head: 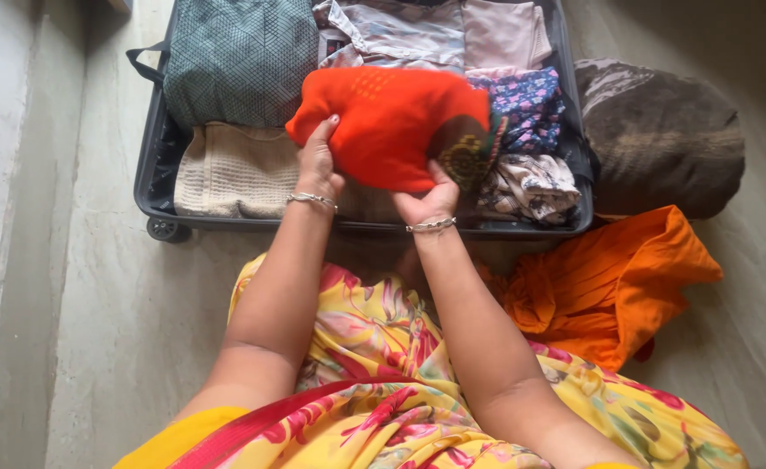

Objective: Packing and organizing various clothes and a towel into a black suitcase.

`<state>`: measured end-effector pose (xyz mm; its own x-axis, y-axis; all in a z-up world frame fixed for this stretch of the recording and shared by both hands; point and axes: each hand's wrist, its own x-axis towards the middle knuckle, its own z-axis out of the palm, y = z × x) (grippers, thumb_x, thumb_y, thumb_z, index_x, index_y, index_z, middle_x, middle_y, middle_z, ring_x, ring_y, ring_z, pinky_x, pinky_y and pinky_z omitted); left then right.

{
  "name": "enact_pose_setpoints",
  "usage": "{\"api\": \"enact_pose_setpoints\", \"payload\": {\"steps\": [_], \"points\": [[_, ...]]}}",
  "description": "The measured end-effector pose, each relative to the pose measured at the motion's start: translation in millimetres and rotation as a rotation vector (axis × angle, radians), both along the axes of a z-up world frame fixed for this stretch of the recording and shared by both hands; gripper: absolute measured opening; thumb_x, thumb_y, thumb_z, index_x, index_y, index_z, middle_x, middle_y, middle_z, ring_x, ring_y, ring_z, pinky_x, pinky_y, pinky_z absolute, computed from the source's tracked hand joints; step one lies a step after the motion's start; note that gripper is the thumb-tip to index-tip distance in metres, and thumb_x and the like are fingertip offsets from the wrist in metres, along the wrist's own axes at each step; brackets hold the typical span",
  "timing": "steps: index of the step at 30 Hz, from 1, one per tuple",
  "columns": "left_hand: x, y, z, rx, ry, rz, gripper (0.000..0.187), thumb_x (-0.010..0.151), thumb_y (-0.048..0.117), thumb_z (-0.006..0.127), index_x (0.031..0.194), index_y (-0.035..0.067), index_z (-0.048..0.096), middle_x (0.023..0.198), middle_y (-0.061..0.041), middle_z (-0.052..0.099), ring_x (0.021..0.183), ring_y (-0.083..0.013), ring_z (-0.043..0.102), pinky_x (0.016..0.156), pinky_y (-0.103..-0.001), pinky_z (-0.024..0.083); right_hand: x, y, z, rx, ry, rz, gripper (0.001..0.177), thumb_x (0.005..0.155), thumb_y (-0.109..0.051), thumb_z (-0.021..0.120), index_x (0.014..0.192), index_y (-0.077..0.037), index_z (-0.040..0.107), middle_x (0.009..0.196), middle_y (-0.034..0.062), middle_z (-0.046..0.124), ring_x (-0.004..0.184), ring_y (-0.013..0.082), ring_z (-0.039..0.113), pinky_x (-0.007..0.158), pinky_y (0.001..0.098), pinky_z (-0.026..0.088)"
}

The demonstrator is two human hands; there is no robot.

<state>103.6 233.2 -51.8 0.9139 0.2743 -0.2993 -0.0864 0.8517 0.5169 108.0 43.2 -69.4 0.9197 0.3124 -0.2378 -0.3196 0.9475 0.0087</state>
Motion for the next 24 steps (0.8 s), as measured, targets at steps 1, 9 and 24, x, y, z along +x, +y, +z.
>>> {"api": "enact_pose_setpoints", "payload": {"steps": [1, 9, 24], "points": [[-2, 2, 1, 0.159, 0.102, 0.156, 0.084, 0.073, 0.015, 0.082, 0.148, 0.006, 0.045, 0.136, -0.012, 0.063, 0.121, -0.0277, 0.064, 0.104, -0.047, 0.054, 0, -3, -5, -0.012, 0.081, 0.107, 0.044, 0.098, -0.026, 0.047, 0.137, -0.006, 0.055, 0.148, 0.0161, 0.055, 0.139, 0.0377, 0.048, 0.120, 0.0584, 0.033], [-27, 38, -14, 0.872, 0.211, 0.072, 0.087, 0.067, -0.003, 0.078, 0.145, 0.007, 0.042, 0.131, -0.014, 0.064, 0.117, -0.0256, 0.067, 0.099, -0.039, 0.058, -14, -28, 6, -0.050, 0.250, 0.296, 0.049, 0.105, -0.021, 0.034, 0.145, 0.004, 0.046, 0.153, 0.0233, 0.048, 0.142, 0.0408, 0.044, 0.119, 0.0583, 0.030], [-36, 61, 12, 0.561, 0.064, 0.244, 0.081, 0.066, -0.012, 0.057, 0.144, 0.007, 0.046, 0.124, -0.010, 0.064, 0.112, -0.0252, 0.067, 0.095, -0.036, 0.057, -22, -14, 44, -0.179, -0.002, 0.411, 0.045, 0.096, -0.014, 0.053, 0.140, -0.005, 0.052, 0.148, 0.0162, 0.056, 0.137, 0.0387, 0.051, 0.119, 0.0623, 0.036]]}}
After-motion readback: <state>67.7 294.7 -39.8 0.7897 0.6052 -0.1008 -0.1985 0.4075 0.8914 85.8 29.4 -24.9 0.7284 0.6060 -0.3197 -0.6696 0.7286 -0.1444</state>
